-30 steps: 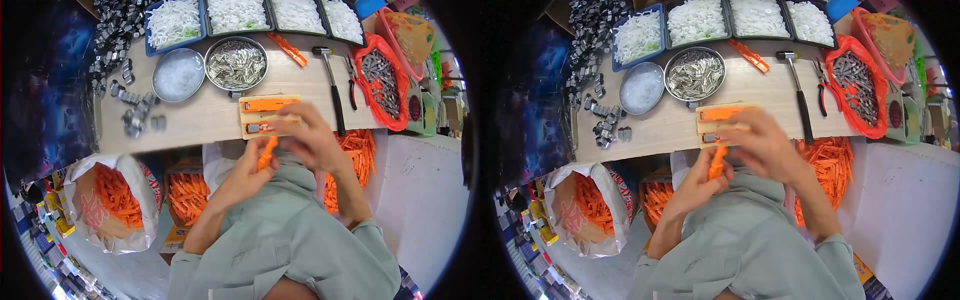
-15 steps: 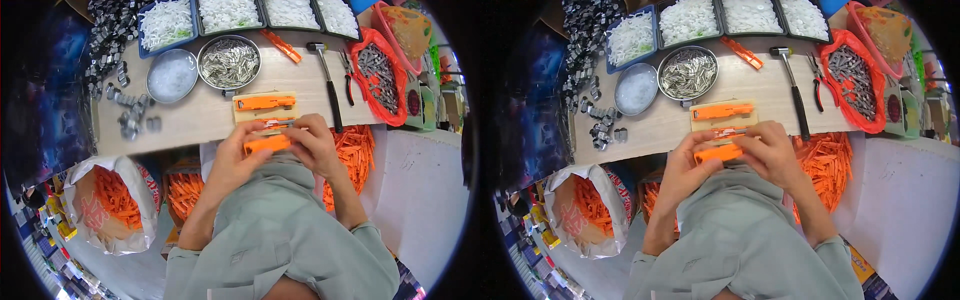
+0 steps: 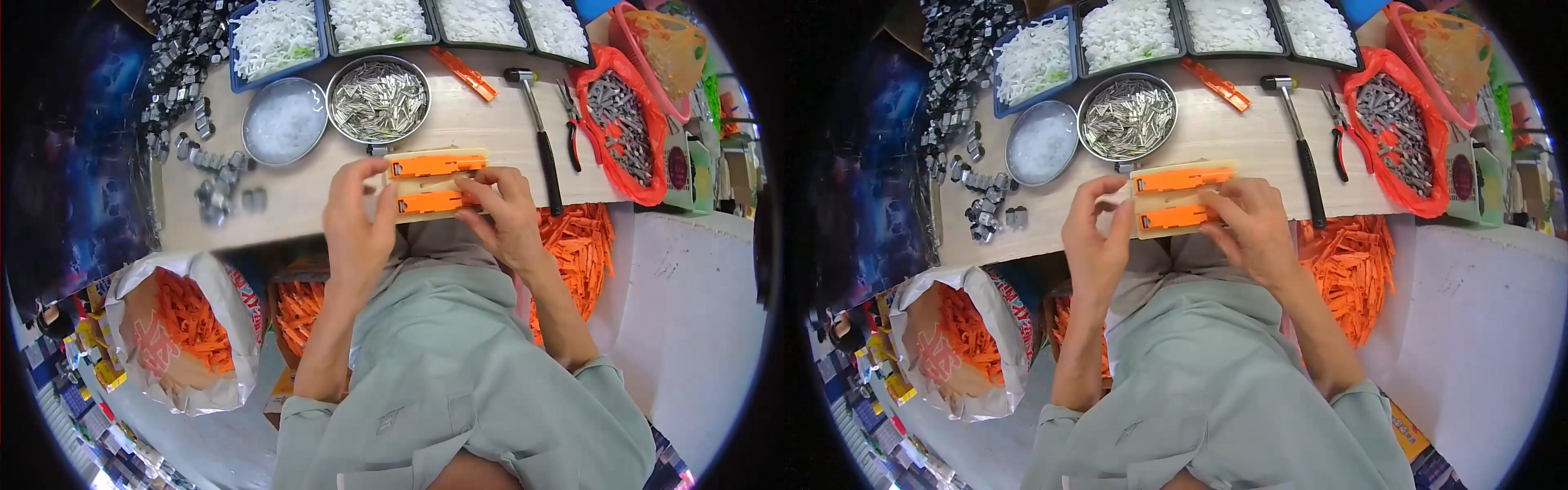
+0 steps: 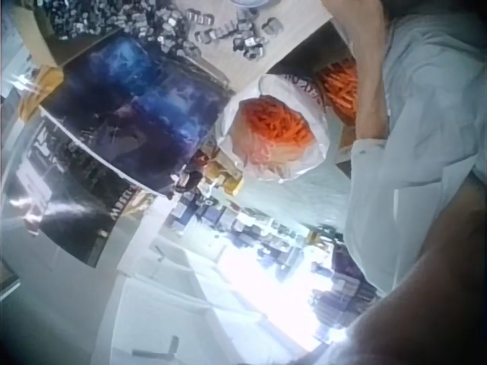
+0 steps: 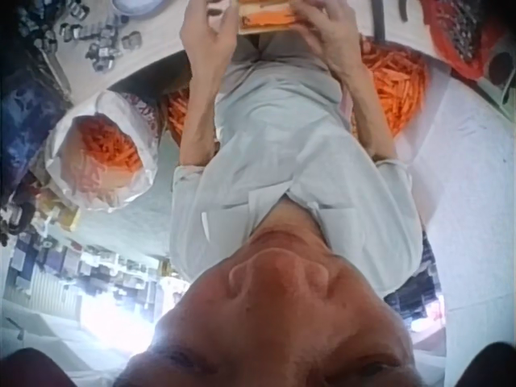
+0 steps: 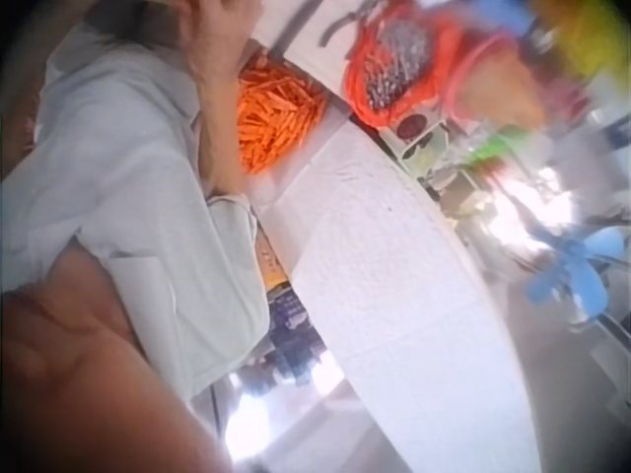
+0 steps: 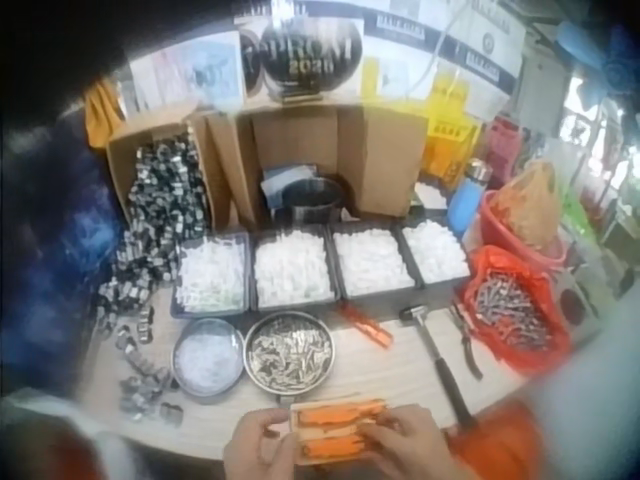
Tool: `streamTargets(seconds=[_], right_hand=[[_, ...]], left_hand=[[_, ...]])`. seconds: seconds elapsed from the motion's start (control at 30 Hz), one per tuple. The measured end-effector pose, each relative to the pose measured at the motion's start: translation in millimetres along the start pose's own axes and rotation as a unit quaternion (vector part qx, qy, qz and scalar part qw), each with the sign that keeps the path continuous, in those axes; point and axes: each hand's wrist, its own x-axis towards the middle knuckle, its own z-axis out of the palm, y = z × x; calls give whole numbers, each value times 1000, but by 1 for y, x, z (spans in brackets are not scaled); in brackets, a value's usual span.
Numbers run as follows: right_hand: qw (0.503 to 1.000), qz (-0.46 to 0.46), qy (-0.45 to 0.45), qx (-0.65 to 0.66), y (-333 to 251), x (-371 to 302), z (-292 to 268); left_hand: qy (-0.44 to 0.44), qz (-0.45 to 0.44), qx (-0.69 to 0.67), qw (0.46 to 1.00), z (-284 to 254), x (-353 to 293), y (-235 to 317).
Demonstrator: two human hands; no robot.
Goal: The person assembles toy car components by taking toy car bodies, axles, and plastic components from storage bins and joining them together with a hammer and pliers.
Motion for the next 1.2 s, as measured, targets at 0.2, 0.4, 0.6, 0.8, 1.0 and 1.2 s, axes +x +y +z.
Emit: streamTargets(seconds=[0.2, 0.4, 0.6, 0.8, 1.0, 1.2], right_hand=[[994, 79, 71, 40, 19, -27, -17], [961, 214, 119, -127, 53, -52, -26], [968, 219, 65, -107, 73, -41, -35], [962, 250, 60, -86, 80, -39, -38], [907, 417, 56, -16, 44, -27, -52], [968, 235, 56, 61, 2, -109, -44]], left_hand=[[-83, 265, 194, 941, 27, 30, -3], [-119, 297, 263, 910, 38, 31, -13], [-101, 296, 273, 910, 37, 22, -3], [-136, 230, 382, 885, 49, -25, 10], [-155, 231, 493, 824, 56, -34, -14], [-91, 290, 542, 783, 62, -33, -35]])
